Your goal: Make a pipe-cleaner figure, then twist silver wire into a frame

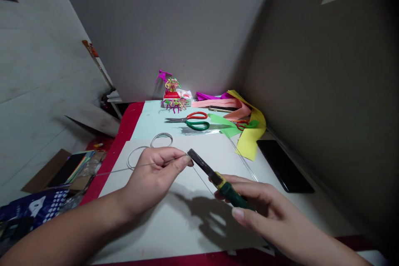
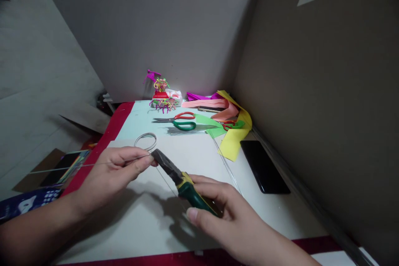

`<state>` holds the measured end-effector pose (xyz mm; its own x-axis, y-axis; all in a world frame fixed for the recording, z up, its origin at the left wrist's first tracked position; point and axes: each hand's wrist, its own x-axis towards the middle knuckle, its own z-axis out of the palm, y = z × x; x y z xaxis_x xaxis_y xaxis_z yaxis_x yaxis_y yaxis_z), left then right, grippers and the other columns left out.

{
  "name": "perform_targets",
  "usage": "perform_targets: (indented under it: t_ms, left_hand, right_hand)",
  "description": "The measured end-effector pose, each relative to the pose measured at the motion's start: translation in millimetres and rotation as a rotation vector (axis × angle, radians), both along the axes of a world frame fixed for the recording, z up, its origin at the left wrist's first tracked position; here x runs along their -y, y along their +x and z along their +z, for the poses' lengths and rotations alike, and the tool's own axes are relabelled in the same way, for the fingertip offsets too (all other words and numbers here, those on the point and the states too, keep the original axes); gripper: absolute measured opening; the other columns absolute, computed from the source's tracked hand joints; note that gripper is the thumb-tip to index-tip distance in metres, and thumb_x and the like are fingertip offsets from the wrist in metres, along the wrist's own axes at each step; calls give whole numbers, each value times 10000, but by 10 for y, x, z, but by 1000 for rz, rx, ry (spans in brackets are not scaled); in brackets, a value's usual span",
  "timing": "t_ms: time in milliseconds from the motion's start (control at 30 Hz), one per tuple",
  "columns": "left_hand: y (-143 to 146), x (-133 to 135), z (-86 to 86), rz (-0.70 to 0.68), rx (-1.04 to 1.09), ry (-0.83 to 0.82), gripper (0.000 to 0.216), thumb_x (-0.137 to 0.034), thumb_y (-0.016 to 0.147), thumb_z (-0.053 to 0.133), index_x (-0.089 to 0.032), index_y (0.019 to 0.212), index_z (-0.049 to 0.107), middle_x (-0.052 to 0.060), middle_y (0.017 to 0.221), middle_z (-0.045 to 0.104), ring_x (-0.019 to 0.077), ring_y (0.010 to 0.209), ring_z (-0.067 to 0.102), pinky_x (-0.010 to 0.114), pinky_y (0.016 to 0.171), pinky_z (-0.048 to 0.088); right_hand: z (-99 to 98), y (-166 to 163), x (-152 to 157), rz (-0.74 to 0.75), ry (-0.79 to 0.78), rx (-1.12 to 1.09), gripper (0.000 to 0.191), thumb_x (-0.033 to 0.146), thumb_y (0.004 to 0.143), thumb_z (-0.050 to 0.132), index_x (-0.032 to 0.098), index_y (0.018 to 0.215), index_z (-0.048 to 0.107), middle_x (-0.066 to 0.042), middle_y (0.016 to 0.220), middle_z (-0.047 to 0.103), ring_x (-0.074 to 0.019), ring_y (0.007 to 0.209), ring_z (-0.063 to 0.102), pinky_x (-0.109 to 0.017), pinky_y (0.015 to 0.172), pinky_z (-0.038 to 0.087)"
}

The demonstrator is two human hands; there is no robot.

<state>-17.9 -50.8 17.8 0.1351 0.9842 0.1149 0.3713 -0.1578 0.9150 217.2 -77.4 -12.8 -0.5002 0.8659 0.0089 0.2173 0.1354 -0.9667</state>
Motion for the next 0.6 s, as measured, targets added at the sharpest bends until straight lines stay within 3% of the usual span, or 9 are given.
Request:
perform_targets:
  t_ms: [200, 433, 600]
  left_hand:
    - [-2, -4, 22, -31, 47, 11, 183, -225, 779, 582, -132, 672, 698, -51, 479, 450, 59, 450, 304, 183, 434, 275]
    - [-7, -11, 27, -39, 43, -9, 182, -239, 782, 578, -151, 684, 703, -77, 422, 316, 58, 417, 231, 203, 396, 191]
    - [-4, -35, 16, -40, 42, -1, 177, -212, 775, 581, -153, 660, 701, -66, 439, 359, 59, 432, 248, 202, 408, 201]
  right_hand:
    - [-61, 6, -23, 55, -37, -35, 211, 305, 825, 615, 241, 1010, 695, -70, 1305, 557, -232, 1189, 528, -345, 982, 435]
    - [-46, 4, -44, 57, -1, -33, 222, 310, 815, 624, 240, 1011, 701, -76, 1293, 567, -251, 1208, 511, -376, 1005, 416]
    - [-37, 33, -63, 44, 12, -27, 194, 304, 827, 610, 244, 984, 707, -74, 1272, 584, -244, 1163, 549, -369, 975, 440]
